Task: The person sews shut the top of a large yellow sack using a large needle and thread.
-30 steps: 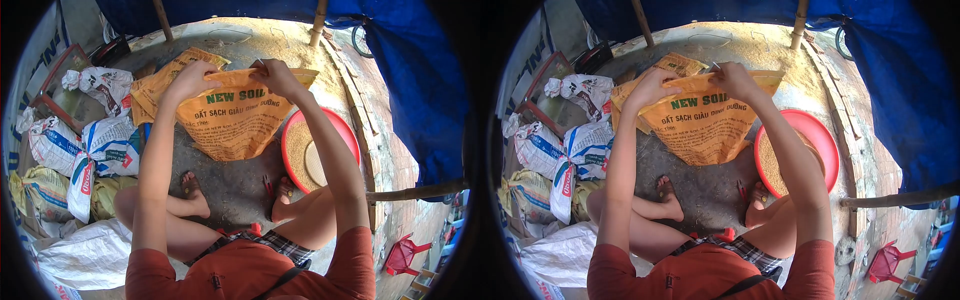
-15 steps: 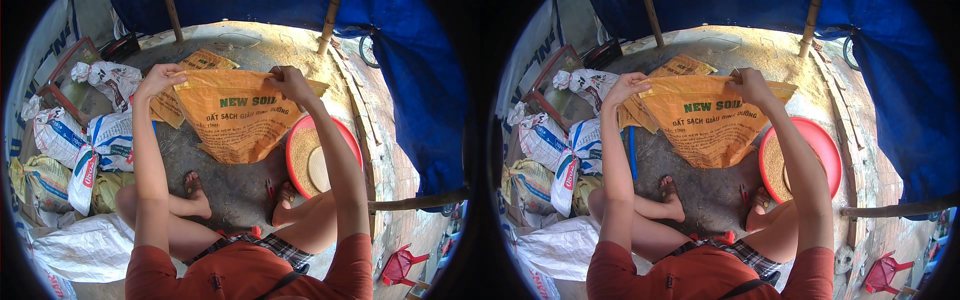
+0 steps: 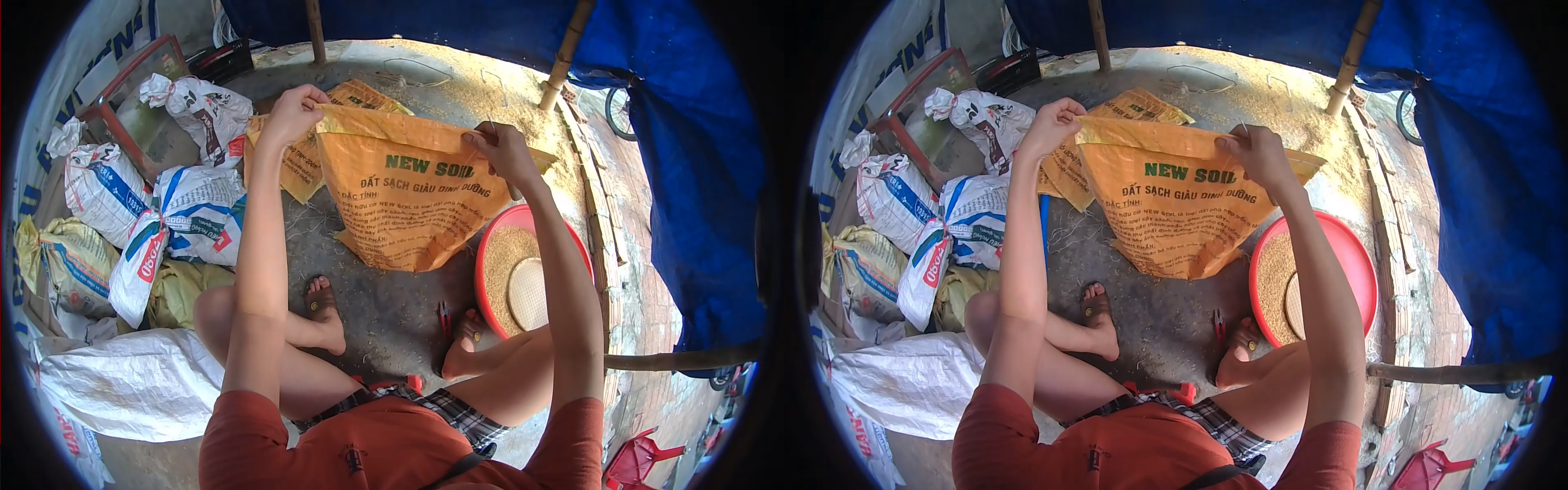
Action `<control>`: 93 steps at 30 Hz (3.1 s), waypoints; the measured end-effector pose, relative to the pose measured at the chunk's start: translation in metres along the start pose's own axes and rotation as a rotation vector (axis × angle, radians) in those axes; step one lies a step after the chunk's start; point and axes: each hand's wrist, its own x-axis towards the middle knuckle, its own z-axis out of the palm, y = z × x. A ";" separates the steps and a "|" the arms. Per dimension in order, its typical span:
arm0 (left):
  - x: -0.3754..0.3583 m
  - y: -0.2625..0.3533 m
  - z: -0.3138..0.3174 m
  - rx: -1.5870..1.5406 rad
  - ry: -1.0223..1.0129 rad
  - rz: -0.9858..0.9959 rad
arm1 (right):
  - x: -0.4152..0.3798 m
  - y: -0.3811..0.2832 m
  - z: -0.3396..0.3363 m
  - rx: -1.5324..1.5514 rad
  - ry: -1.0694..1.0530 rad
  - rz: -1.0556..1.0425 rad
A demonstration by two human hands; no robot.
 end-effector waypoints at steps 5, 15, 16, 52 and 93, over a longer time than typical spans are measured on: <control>-0.023 0.074 0.066 0.319 0.244 0.553 | 0.000 -0.002 0.004 0.035 0.040 0.047; -0.013 0.087 0.121 0.284 0.013 0.330 | -0.005 0.008 0.010 0.004 0.367 -0.153; -0.010 0.085 0.118 0.282 0.004 0.331 | -0.006 0.007 0.008 0.246 0.298 -0.043; -0.002 0.055 0.101 0.238 -0.052 0.302 | -0.064 -0.024 0.070 1.167 -0.273 0.248; -0.027 0.078 0.131 0.230 0.147 0.523 | -0.064 -0.005 0.065 1.444 -0.309 0.252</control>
